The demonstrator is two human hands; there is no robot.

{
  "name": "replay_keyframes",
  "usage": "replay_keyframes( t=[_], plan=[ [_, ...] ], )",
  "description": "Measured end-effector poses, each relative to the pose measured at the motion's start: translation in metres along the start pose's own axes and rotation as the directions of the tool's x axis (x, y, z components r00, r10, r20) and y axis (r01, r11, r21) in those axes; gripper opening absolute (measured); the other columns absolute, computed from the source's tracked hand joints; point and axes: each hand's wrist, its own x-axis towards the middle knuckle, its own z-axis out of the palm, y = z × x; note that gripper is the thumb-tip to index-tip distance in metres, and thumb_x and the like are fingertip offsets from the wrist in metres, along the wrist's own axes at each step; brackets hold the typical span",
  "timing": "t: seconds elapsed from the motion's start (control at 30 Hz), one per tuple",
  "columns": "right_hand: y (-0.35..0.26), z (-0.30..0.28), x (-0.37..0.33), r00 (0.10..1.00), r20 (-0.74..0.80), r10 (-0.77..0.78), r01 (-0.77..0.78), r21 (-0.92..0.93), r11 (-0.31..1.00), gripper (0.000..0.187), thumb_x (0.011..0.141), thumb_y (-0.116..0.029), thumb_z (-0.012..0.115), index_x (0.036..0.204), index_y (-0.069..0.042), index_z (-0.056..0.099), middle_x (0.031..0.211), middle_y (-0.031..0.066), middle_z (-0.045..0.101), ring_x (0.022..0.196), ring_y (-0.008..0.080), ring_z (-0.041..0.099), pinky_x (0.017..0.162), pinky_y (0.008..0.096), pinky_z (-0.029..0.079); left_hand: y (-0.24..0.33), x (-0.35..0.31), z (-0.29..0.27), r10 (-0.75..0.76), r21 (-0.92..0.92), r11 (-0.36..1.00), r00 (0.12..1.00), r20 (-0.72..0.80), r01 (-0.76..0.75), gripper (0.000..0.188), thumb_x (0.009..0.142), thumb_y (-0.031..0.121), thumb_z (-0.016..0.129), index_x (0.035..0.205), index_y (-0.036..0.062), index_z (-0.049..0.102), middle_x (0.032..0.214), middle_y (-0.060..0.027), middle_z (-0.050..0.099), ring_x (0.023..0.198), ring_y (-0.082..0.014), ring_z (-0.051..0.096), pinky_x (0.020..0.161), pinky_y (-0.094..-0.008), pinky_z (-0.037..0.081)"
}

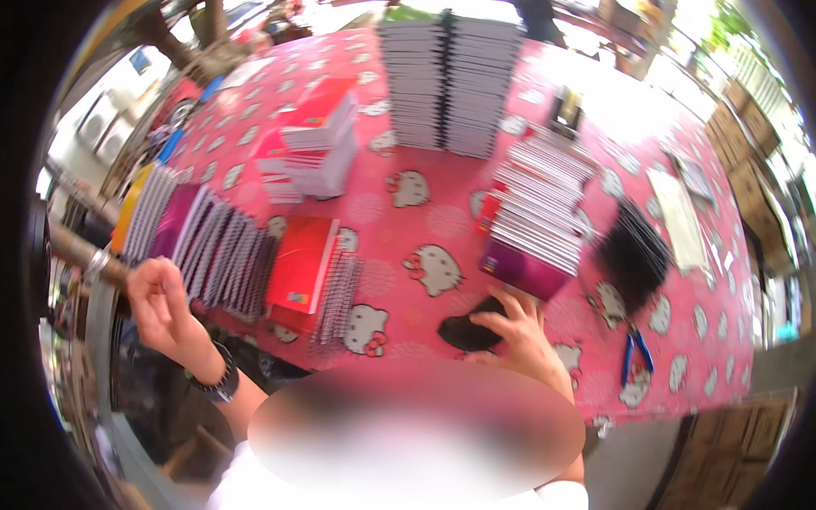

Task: The person assembles notebooks by threading plastic spirals through the holes of a stack of papers and a cover, then moving the completed notebooks into a stack.

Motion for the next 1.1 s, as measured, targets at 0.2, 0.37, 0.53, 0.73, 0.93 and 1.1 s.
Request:
replay_keyframes(
  t=[0.2,0.37,0.53,0.73,0.93,1.1],
  plan=[
    [0.047,-0.036,0.023,0.82,-0.566,-0.081,-0.195,-0.41,0.891,0.033,0.07,-0.012,0.073,0.101,-0.011,0.064,0.102,0.0039,0.059,0.098,0.0247,0.051,0.086,0.0395,0.039,0.08,-0.074,0.116,0.11,-0.518,0.823,0.829,0.548,0.233,0.021,0.078,0.009,0.072,0.097,0.0073,0.062,0.088,-0.0085,0.062,0.083,-0.0237,0.058,0.076,-0.0347,0.045],
    [0.058,-0.034,0.034,0.795,-0.592,-0.131,-0.161,-0.413,0.896,0.027,0.071,-0.012,0.072,0.097,-0.012,0.064,0.096,0.0015,0.058,0.096,0.022,0.051,0.084,0.0383,0.038,0.121,-0.158,0.157,0.349,-0.416,0.909,0.515,0.783,0.015,0.036,0.069,0.022,0.077,0.101,0.0126,0.064,0.107,-0.006,0.061,0.107,-0.0285,0.051,0.092,-0.0442,0.039],
    [0.029,-0.055,0.013,0.735,-0.677,0.023,-0.068,-0.039,0.997,0.023,0.066,0.002,0.074,0.085,-0.006,0.063,0.077,0.0054,0.062,0.075,0.0247,0.058,0.066,0.0347,0.047,0.079,-0.153,0.151,0.085,-0.133,0.989,0.49,0.867,0.063,0.04,0.061,0.015,0.078,0.098,0.0144,0.064,0.114,-0.0037,0.058,0.111,-0.0276,0.049,0.091,-0.0423,0.037],
    [0.016,-0.012,-0.019,0.914,-0.405,-0.015,0.056,0.091,0.994,0.025,0.063,0.004,0.075,0.083,-0.004,0.064,0.076,0.0052,0.062,0.073,0.0174,0.06,0.059,0.0304,0.049,0.081,-0.12,0.136,0.043,-0.061,0.998,0.581,0.813,0.011,0.064,0.068,0.015,0.075,0.127,0.0147,0.05,0.137,-0.008,0.045,0.13,-0.0254,0.037,0.108,-0.0539,0.017],
    [0.007,-0.023,-0.019,0.97,-0.231,0.073,-0.02,0.225,0.974,0.028,0.067,-0.009,0.078,0.091,-0.005,0.065,0.085,0.0062,0.065,0.08,0.0213,0.062,0.07,0.0336,0.051,0.127,-0.152,0.152,0.365,-0.431,0.901,0.605,0.707,-0.039,0.036,0.076,0.007,0.066,0.112,0.0118,0.064,0.108,-0.0044,0.063,0.104,-0.0192,0.058,0.094,-0.0392,0.035],
    [0.08,-0.063,-0.02,0.721,-0.634,0.278,-0.29,0.087,0.953,0.018,0.08,-0.016,0.071,0.094,-0.004,0.069,0.085,0.0113,0.068,0.08,0.0234,0.061,0.072,0.0336,0.05,0.121,-0.14,0.16,0.41,-0.5,0.864,0.659,0.63,-0.06,0.026,0.078,0.009,0.064,0.103,0.0139,0.07,0.09,0.0015,0.065,0.08,-0.0131,0.06,0.072,-0.0305,0.037]
  ],
)
